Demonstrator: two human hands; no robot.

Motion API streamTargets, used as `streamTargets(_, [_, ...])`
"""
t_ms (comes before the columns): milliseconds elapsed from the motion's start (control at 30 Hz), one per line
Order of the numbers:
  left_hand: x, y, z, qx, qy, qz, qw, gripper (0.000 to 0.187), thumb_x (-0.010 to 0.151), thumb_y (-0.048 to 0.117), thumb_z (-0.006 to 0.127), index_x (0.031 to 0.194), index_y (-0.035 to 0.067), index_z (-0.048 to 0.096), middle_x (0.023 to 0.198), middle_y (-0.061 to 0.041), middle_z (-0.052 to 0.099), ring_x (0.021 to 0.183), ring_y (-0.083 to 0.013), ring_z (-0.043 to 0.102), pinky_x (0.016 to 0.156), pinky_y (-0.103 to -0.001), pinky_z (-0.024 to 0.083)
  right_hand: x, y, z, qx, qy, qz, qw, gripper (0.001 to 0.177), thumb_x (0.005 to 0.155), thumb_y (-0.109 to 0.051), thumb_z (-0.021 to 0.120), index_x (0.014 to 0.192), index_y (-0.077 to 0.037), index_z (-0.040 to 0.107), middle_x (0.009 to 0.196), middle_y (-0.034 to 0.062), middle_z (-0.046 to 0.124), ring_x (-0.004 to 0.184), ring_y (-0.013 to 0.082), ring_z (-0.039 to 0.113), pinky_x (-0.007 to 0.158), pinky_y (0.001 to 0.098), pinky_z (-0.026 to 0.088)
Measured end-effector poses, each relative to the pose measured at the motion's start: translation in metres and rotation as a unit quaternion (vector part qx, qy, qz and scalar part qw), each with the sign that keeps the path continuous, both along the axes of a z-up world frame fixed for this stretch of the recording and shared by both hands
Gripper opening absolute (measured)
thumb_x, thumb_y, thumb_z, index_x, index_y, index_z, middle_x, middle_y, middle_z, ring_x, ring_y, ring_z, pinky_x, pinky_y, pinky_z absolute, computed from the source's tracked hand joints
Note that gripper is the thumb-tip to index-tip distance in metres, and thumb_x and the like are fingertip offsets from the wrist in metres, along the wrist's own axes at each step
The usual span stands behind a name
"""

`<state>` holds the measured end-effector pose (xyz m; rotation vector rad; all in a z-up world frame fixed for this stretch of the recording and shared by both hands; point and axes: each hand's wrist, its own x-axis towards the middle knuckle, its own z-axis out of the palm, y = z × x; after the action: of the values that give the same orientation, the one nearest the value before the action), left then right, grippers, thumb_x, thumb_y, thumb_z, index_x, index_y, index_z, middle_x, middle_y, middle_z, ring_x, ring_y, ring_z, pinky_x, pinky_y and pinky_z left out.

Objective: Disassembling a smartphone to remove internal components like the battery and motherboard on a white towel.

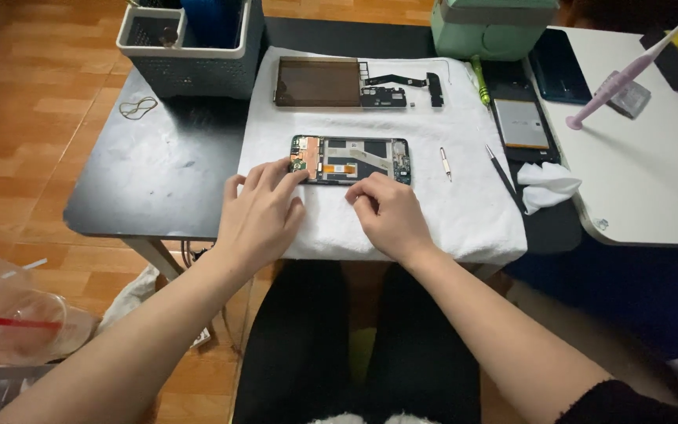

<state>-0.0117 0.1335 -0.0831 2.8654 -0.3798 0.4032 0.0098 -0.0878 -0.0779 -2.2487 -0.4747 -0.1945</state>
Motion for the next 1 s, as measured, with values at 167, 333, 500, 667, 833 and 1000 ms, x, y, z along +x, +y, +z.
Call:
streamTargets(167, [0.002,0.000,0.007,0.004,0.004,0.002,1.000,0.043,0.095,0.029,0.051,0.137,0.027,0.063,0.137,-0.011,0.060,0.132,-0.0283,0.054,0.105,-0.055,0.035,0.004,0.000,0.001,0.010,0.002,0.011,1.000,0.023,0.092,-0.003,0.054,0.087,-0.009,0.076,0.076,0.0120,0.072,0.069,0.0220,0.069,0.062,0.0311,0.057])
streamTargets(333, [0.004,-0.004,-0.002,-0.009,-0.021,0.020,1.000,0.045,0.095,0.038,0.051,0.139,0.030,0.059,0.132,-0.007,0.060,0.129,-0.0249,0.055,0.104,-0.055,0.037,0.005,-0.005,0.012,0.035,0.023,0.031,0.999,0.024,0.092,0.000,0.055,0.095,-0.007,0.078,0.079,0.0151,0.074,0.071,0.0266,0.071,0.066,0.0339,0.058])
streamTargets(500, [0.006,-0.001,-0.007,0.029,-0.069,0.003,0.997,0.044,0.096,0.037,0.053,0.139,0.033,0.059,0.133,-0.007,0.059,0.129,-0.0261,0.055,0.103,-0.052,0.039,0.014,-0.014,0.014,0.081,0.102,0.038,0.991,0.025,0.091,-0.003,0.057,0.105,-0.003,0.077,0.077,0.0123,0.074,0.070,0.0200,0.068,0.069,0.0339,0.058])
streamTargets(667, [0.006,0.000,0.005,0.019,-0.038,-0.004,0.999,0.044,0.097,0.037,0.052,0.139,0.030,0.061,0.134,-0.008,0.059,0.132,-0.0272,0.052,0.106,-0.054,0.037,0.041,-0.030,0.026,0.040,0.064,-0.013,0.997,0.024,0.090,-0.009,0.062,0.106,-0.008,0.078,0.083,0.0141,0.076,0.074,0.0253,0.069,0.072,0.0375,0.056])
streamTargets(833, [0.005,0.003,0.011,0.035,-0.017,-0.010,0.999,0.043,0.099,0.044,0.047,0.137,0.031,0.061,0.133,-0.006,0.061,0.133,-0.0232,0.052,0.109,-0.052,0.033,0.081,-0.057,0.018,-0.023,0.046,-0.102,0.993,0.019,0.086,-0.020,0.068,0.100,-0.021,0.081,0.082,0.0047,0.076,0.072,0.0216,0.068,0.072,0.0367,0.054])
streamTargets(1000, [-0.001,0.001,0.016,0.023,-0.038,-0.018,0.999,0.042,0.097,0.044,0.055,0.135,0.027,0.065,0.133,-0.009,0.064,0.130,-0.0263,0.055,0.107,-0.054,0.036,0.129,-0.085,-0.001,-0.100,0.063,-0.165,0.979,0.021,0.084,-0.032,0.074,0.103,-0.025,0.081,0.087,0.0035,0.076,0.088,0.0300,0.073,0.081,0.0428,0.056])
